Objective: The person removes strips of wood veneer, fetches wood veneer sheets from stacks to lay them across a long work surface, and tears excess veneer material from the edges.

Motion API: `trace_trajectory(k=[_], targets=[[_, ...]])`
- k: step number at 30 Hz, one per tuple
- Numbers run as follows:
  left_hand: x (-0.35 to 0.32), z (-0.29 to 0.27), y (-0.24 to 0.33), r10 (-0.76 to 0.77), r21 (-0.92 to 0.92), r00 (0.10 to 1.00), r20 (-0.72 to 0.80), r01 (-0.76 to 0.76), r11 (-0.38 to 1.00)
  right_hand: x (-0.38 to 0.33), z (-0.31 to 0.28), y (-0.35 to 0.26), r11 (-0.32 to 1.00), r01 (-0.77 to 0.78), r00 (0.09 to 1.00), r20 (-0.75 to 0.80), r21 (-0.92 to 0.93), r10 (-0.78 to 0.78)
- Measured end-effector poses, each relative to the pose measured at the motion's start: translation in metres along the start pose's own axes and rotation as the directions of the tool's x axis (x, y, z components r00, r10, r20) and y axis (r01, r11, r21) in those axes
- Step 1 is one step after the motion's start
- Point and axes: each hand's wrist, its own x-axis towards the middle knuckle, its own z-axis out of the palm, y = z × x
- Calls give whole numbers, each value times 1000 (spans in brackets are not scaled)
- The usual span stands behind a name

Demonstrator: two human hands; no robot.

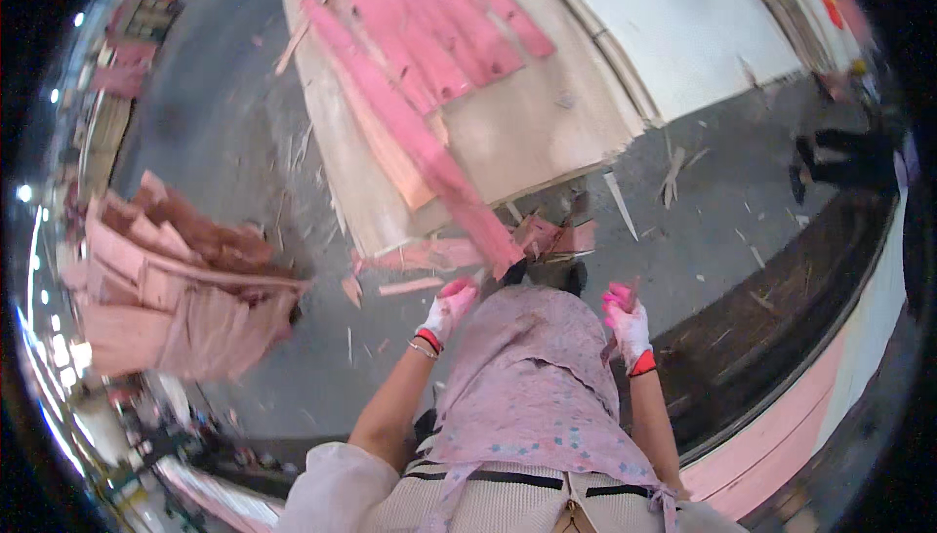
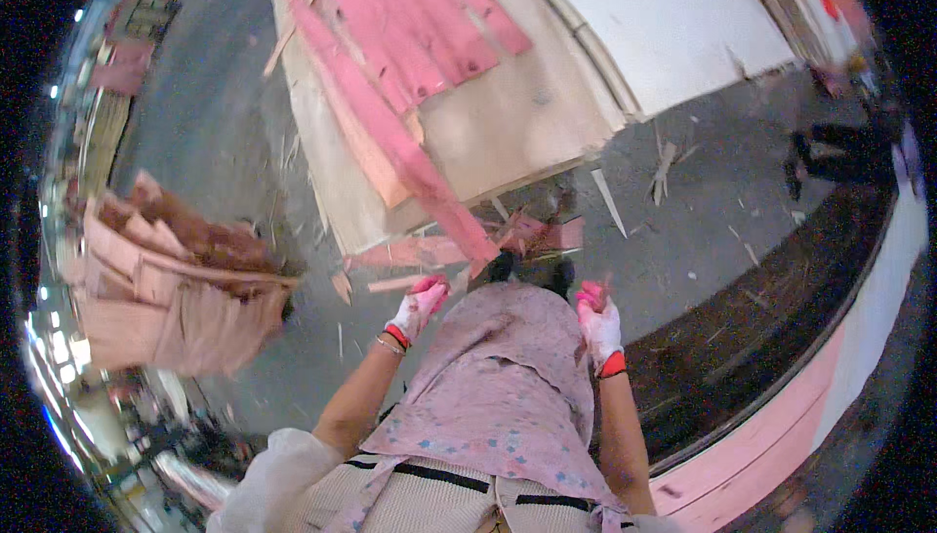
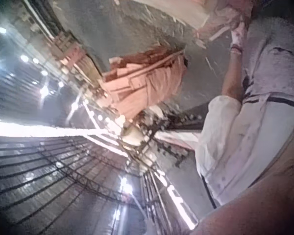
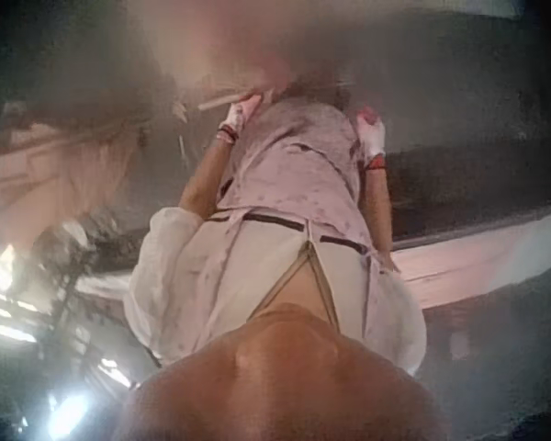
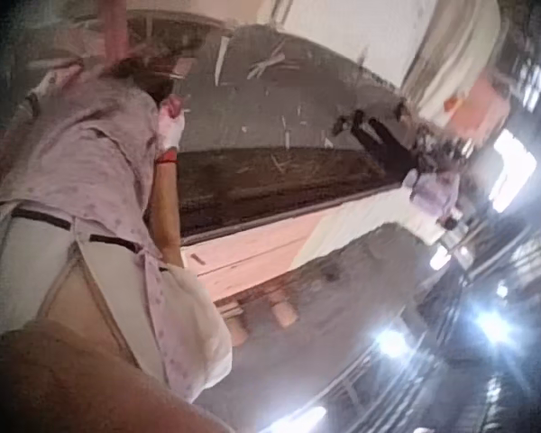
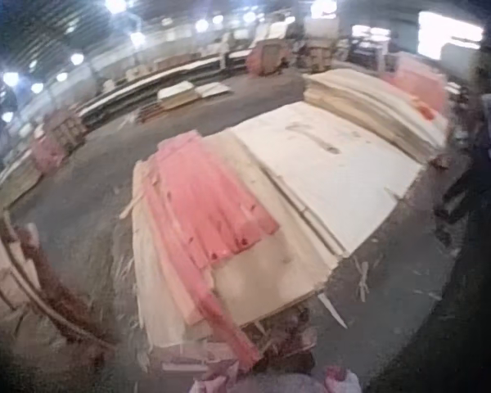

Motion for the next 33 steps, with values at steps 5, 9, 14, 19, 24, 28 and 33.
trace_trajectory(k=[5,9,14,19,24,28,33], targets=[[-33,6,-43,-17,-120,985,-169,-4,993,39,-23,-30,981,-162,975,136,-107,176],[-69,30,-90,-59,-249,966,-253,-7,968,95,-42,-33,975,-145,954,237,-170,184],[-135,50,-131,-362,-498,832,-421,122,859,152,-2,-80,952,-36,911,381,-304,156],[-156,65,-142,-407,-553,829,-383,147,820,189,46,-143,971,72,909,415,-227,30],[-177,67,-160,-428,-677,782,-453,10,736,217,134,-169,990,104,899,434,-100,-50],[-174,41,-206,-419,-708,780,-465,-44,705,211,189,-188,975,178,872,479,-132,-94],[-147,-17,-175,-522,-577,729,-444,213,789,201,245,-158,905,244,880,471,-348,-56]])
